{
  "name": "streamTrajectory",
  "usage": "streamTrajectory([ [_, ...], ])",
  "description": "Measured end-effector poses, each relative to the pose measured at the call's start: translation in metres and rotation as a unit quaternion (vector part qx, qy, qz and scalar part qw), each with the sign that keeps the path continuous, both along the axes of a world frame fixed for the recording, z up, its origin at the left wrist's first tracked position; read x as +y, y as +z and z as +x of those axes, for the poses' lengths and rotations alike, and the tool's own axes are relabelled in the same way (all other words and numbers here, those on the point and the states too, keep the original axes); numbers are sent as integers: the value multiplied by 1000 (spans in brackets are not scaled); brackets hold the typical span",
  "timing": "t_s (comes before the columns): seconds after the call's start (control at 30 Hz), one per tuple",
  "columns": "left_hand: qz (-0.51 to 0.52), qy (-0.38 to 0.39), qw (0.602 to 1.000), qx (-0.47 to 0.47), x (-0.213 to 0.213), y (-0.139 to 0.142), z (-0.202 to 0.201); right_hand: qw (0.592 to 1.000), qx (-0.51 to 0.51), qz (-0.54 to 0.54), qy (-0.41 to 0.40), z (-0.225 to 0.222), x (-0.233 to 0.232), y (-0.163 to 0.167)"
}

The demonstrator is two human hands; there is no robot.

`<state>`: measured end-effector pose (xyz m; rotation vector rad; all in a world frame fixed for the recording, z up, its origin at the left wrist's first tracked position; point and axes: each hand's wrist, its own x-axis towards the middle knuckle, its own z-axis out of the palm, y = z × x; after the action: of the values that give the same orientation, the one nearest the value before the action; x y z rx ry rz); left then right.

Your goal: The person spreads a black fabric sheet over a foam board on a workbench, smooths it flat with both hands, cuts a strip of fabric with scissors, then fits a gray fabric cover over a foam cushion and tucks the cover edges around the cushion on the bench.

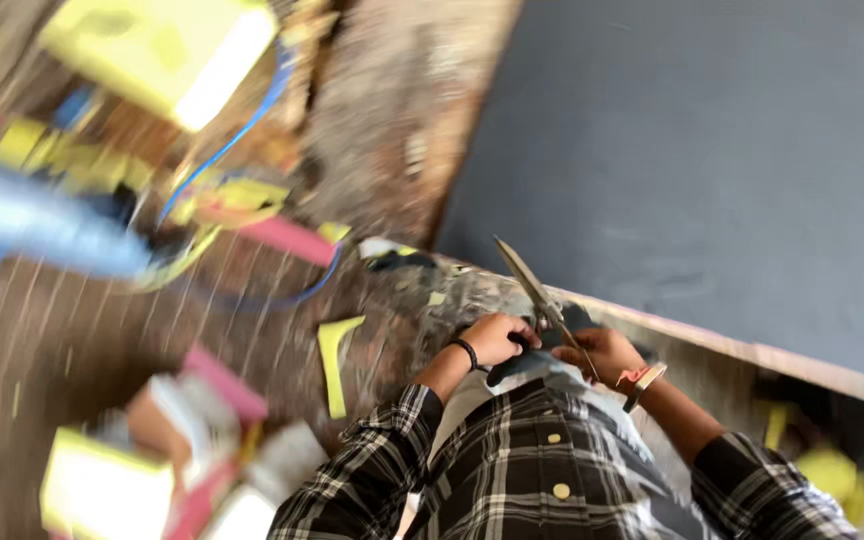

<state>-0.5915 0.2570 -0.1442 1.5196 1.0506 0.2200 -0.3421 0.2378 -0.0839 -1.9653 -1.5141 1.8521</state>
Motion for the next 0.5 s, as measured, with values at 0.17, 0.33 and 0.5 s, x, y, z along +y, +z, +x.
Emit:
streamTrajectory([
  [0.17, -7, -112, 993, -48, -8, 15, 55, 973, -29, 103, -203, 17, -97, 27],
  [0.33, -27, -217, 968, -124, -53, 33, 139, 907, -4, 125, -402, 32, -185, 35],
  [0.5, -98, -289, 927, -218, -103, 40, 196, 836, 18, 130, -533, 54, -258, 21],
])
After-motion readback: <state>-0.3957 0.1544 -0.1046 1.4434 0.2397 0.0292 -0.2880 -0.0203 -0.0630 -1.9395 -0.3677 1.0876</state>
